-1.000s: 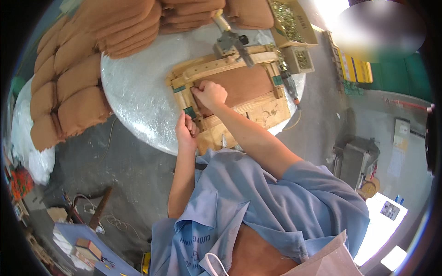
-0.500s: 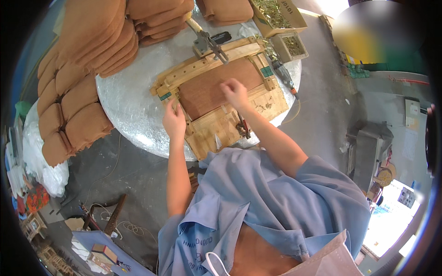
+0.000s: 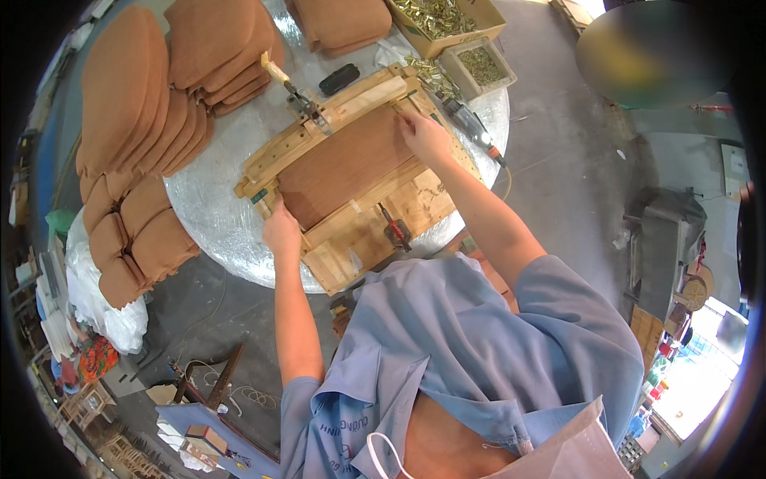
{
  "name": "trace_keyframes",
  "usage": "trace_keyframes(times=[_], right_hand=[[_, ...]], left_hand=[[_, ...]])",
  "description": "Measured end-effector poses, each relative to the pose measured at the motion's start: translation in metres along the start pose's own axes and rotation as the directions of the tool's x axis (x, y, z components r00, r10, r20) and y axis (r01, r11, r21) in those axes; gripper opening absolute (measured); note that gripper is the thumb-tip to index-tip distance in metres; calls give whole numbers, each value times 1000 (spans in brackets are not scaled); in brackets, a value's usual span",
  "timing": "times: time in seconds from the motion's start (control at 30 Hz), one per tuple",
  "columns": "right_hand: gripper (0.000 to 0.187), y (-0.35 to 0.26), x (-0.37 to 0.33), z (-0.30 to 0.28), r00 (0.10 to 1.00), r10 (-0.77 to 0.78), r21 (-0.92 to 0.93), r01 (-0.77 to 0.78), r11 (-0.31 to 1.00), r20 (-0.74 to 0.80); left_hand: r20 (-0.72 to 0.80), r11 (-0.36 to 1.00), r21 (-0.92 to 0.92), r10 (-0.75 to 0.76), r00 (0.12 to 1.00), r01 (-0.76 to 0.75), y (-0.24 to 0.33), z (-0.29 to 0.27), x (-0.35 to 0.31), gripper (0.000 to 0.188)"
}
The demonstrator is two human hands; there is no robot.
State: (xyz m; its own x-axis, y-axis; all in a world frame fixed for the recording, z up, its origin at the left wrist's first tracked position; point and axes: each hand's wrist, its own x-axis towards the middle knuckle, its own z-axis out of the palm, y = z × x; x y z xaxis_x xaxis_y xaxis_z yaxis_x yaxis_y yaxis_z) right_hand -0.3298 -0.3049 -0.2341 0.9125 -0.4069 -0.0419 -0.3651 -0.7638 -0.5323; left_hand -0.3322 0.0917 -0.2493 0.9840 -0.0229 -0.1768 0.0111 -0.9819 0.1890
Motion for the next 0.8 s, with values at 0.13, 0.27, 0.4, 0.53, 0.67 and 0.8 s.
trace_keyframes(times=[0.13,0.27,0.4,0.53,0.67,0.8], right_hand=[[32,-3,10,-1,996,16,-81,-8,997,93],[32,9,14,2,997,-39,-7,40,999,71],[32,19,17,0,993,-85,72,79,994,77],[33,14,17,-6,992,-66,64,59,996,109],[34,13,16,-10,991,-42,196,17,981,124],[36,42,7,-15,995,103,525,-91,846,7]], left_hand=[[-71,999,-42,-3,997,0,0,6,-5,45],[-127,998,-51,-35,991,29,6,8,-10,45],[-153,995,-64,-82,985,73,20,0,-11,43],[-306,971,-237,-87,948,13,34,-2,-15,39],[-531,809,-556,-169,830,-191,55,13,-11,35],[220,6,-970,-419,881,245,124,-20,-48,28]])
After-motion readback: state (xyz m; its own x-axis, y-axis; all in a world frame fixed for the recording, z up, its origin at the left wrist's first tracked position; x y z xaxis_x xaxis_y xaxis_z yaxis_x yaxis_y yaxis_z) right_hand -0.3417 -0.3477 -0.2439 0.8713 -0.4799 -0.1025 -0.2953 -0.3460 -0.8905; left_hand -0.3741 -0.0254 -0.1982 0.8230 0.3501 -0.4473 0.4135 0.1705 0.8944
